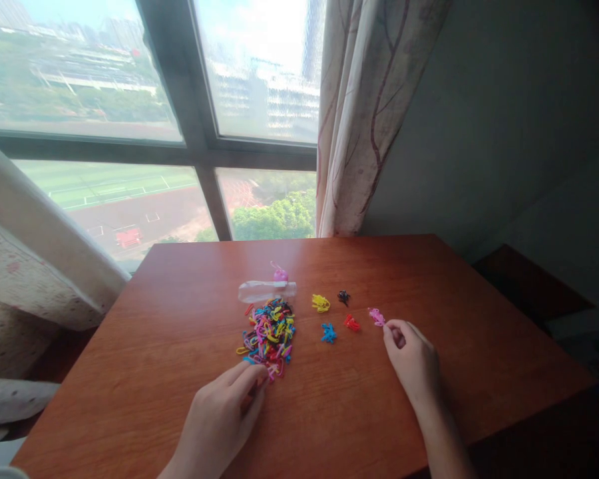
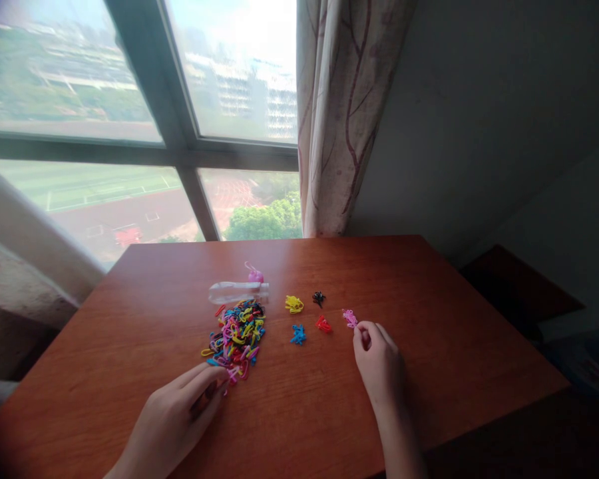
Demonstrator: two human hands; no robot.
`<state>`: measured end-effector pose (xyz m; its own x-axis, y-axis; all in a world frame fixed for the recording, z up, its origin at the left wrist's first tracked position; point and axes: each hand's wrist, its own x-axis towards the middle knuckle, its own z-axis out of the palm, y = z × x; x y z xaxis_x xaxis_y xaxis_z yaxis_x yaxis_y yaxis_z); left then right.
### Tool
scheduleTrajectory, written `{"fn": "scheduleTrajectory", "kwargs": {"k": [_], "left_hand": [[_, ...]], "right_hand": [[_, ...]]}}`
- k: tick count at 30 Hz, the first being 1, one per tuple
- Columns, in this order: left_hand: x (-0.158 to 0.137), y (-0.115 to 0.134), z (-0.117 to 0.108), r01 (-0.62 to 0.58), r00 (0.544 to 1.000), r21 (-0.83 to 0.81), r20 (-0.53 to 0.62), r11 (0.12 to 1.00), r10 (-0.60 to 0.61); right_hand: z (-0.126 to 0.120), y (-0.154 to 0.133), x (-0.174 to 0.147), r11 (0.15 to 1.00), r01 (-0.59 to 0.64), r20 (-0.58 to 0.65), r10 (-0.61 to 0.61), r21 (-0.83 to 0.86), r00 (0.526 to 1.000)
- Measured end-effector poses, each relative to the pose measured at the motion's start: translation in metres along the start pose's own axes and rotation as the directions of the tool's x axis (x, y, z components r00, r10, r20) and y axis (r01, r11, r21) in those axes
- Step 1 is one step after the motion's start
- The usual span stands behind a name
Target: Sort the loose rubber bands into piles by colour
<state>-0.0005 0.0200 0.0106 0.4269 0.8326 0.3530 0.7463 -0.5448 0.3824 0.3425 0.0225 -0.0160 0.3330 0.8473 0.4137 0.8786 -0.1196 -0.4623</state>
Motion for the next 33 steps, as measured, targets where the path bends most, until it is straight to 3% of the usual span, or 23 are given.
{"fn": "scheduleTrajectory", "kwargs": {"k": [7,16,23,33], "left_hand": [[0.001,0.001,-0.001,-0.008,1.000,-0.005,-0.009,1.000,0.008],[0.000,0.002,-0.001,0.009,0.999,-0.004,0.035,1.000,-0.009],[-0.001,0.000,0.001,0.011,1.000,-0.012,0.019,1.000,-0.011],[-0.002,0.000,0.001,0.037,0.999,-0.065,0.029,0.997,-0.035]], "right_hand": [[0.002,-0.001,0.000,0.997,0.026,0.010,-0.026,-0.069,1.000],[-0.003,-0.014,-0.004,0.999,0.020,0.009,-0.020,-0.029,1.000],[0.011,-0.059,-0.023,0.978,0.122,0.141,-0.147,0.167,0.979],[0.029,-0.124,-0.055,0.908,0.164,0.332,-0.302,0.386,0.894]]}}
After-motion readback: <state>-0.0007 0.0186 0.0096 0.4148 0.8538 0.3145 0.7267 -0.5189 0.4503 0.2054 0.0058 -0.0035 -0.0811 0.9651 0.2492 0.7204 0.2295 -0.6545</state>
